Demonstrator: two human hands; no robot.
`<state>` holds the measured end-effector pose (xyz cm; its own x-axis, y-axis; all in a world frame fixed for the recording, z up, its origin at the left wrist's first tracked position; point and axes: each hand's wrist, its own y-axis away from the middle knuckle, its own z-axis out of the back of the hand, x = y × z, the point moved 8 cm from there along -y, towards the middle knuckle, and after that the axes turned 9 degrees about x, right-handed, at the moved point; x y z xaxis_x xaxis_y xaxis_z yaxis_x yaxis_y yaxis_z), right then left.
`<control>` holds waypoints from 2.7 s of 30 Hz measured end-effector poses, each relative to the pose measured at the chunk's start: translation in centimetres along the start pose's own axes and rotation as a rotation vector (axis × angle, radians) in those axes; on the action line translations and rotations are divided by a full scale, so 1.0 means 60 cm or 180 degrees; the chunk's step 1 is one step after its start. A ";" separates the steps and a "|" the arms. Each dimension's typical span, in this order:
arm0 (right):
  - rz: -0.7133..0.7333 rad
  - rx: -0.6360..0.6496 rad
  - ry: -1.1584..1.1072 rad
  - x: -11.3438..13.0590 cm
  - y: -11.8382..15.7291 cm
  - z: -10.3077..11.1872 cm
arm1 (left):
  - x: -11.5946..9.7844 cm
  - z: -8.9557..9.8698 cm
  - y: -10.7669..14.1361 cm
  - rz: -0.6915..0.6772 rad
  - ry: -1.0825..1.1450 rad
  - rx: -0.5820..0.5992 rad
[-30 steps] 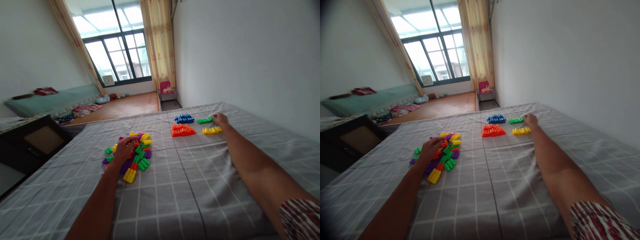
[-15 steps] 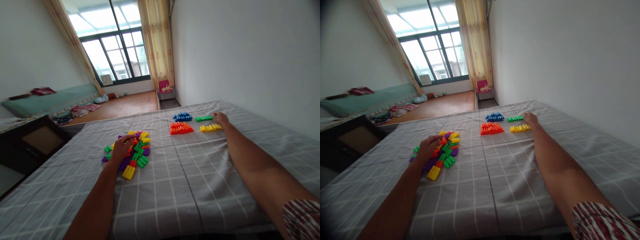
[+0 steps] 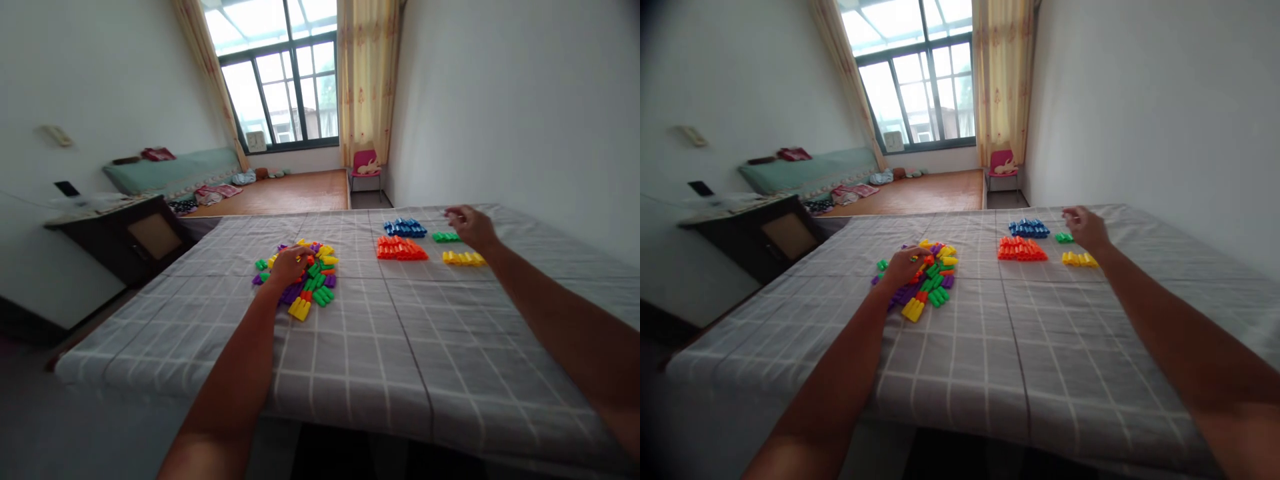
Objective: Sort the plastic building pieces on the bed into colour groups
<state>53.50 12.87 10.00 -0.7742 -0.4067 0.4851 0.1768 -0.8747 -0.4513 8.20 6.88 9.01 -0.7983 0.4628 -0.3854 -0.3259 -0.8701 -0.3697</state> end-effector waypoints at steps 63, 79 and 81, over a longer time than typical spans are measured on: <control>-0.0457 0.1130 0.0599 -0.108 -0.033 -0.097 | 0.040 0.000 0.003 0.0326 -0.0714 -0.0147; -0.0901 0.1225 0.0486 -0.184 -0.002 -0.048 | 0.039 0.004 0.003 0.0310 -0.0719 -0.0189; -0.0924 0.1031 0.0589 -0.186 -0.006 -0.041 | 0.039 0.006 0.003 0.0322 -0.0688 -0.0213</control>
<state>60.60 18.37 2.89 -0.9098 -0.1052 0.4016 0.0948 -0.9944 -0.0456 6.07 7.73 8.35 -0.9173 0.3205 -0.2361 -0.2103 -0.8937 -0.3963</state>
